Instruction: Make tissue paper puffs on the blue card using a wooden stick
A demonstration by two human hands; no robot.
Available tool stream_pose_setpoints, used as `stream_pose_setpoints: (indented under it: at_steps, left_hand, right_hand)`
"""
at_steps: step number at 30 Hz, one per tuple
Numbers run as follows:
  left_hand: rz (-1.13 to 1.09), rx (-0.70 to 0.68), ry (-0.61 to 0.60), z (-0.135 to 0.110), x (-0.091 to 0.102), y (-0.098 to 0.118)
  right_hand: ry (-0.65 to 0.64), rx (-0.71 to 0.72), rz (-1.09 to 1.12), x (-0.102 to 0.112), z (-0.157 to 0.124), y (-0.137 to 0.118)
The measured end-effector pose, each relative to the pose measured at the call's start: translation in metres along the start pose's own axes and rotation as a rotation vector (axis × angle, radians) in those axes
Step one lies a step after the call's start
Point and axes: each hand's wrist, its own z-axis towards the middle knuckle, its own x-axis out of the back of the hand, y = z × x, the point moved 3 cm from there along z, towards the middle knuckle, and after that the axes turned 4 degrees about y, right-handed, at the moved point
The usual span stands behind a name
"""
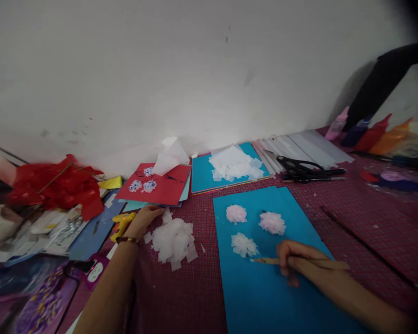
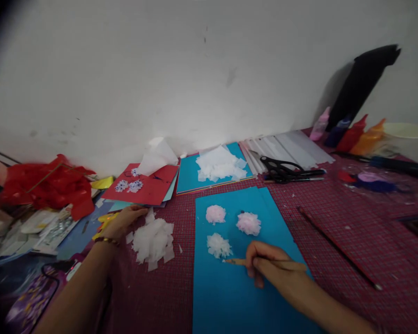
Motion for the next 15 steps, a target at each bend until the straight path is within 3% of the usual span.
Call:
stream_pose_setpoints:
  at_steps: [6,15]
  left_hand:
    - [0.065,-0.018,0.074,0.0,-0.013,-0.001]
    - [0.084,0.017,0.087,-0.006,-0.02,0.006]
  right_hand:
    - [-0.023,-0.003,-0.026,0.0,0.0,0.0]
    - [-0.046,0.029,-0.051,-0.002,-0.002,-0.001]
